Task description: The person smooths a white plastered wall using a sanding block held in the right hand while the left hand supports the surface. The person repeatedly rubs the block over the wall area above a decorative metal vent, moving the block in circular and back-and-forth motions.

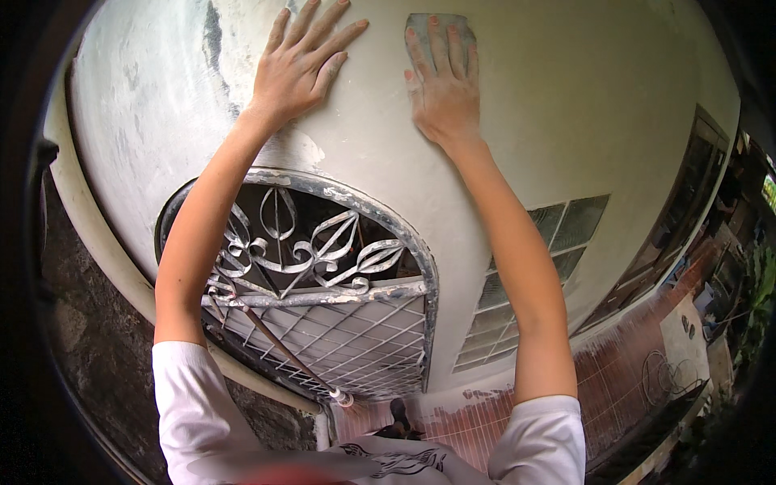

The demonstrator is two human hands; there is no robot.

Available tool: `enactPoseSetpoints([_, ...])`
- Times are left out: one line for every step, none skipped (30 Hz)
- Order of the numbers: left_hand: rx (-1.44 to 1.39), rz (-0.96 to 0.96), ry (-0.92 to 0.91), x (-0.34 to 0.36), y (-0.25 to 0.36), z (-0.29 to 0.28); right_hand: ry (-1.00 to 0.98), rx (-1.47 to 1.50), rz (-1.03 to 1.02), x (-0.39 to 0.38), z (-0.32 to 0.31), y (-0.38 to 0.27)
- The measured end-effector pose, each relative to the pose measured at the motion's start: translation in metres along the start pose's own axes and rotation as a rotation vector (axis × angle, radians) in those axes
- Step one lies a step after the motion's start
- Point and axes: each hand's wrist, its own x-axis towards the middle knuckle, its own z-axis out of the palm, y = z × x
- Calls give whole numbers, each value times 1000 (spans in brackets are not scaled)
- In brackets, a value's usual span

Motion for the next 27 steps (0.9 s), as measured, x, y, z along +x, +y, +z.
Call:
enactPoseSetpoints([64,-45,11,8,-9,1,-27,-4,-86,-7,-1,-9])
enactPoseSetpoints([126,-93,21,11,-18,0,-100,48,-153,-18,-3,-16])
enactPoseSetpoints([-172,-95,41,13,-31,-1,-165,85,-243,-34,-6,-24])
enactPoseSetpoints([-184,-126,27,15,-41,-1,-225,121,-330,-46,-7,-28])
enactPoseSetpoints([-152,-144,21,16,-52,-1,-246,109,-343,-53,-9,-25])
enactPoseSetpoints([-119,-163,17,15,-62,-1,-264,97,-357,-59,-13,-17])
enactPoseSetpoints([-116,-203,23,11,-70,0,-270,100,-363,-62,-16,-9])
enactPoseSetpoints([-108,-245,30,6,-79,1,-232,72,-296,-59,-16,-1])
enactPoseSetpoints([-99,-283,36,2,-86,3,-180,61,-214,-54,-16,5])
enactPoseSetpoints([-98,-244,127,-3,-89,6,-123,49,-132,-45,-15,9])
enactPoseSetpoints([-94,-205,221,-8,-87,9,-73,17,-58,-34,-12,12])
enactPoseSetpoints([-93,-166,313,-11,-85,12,-30,10,2,-20,-9,12])
enactPoseSetpoints([-50,-145,262,-17,-81,13,9,4,64,-7,-4,9])
enactPoseSetpoints([-65,-77,239,-23,-78,12,47,-2,127,4,-1,3])
enactPoseSetpoints([0,-60,113,-30,-74,9,52,6,103,11,0,-6])
enactPoseSetpoints([20,-30,30,-38,-70,5,55,16,77,17,3,-17])
enactPoseSetpoints([7,0,-17,-44,-68,-1,67,16,51,23,4,-27])
enactPoseSetpoints([-21,36,-53,-50,-66,-6,2,67,-70,22,3,-36])
enactPoseSetpoints([-46,71,-84,-53,-65,-11,-52,107,-192,20,1,-43])
enactPoseSetpoints([-53,99,-102,-55,-65,-16,-119,129,-337,20,-1,-46])
enactPoseSetpoints([-62,127,-122,-59,-67,-20,-144,161,-436,22,-2,-45])
enactPoseSetpoints([-73,158,-145,-63,-68,-24,-187,178,-550,24,-4,-41])
enactPoseSetpoints([-68,188,-153,-66,-70,-27,-286,178,-632,27,-5,-36])
enactPoseSetpoints([-77,203,-142,-68,-73,-28,-180,115,-569,35,-5,-27])
enactPoseSetpoints([-82,212,-152,-72,-75,-29,-132,45,-478,45,-5,-17])
enactPoseSetpoints([-90,221,-168,-78,-77,-30,-56,-8,-405,55,-3,-9])
enactPoseSetpoints([-111,219,-210,-82,-79,-29,-39,-20,-326,69,0,-1])
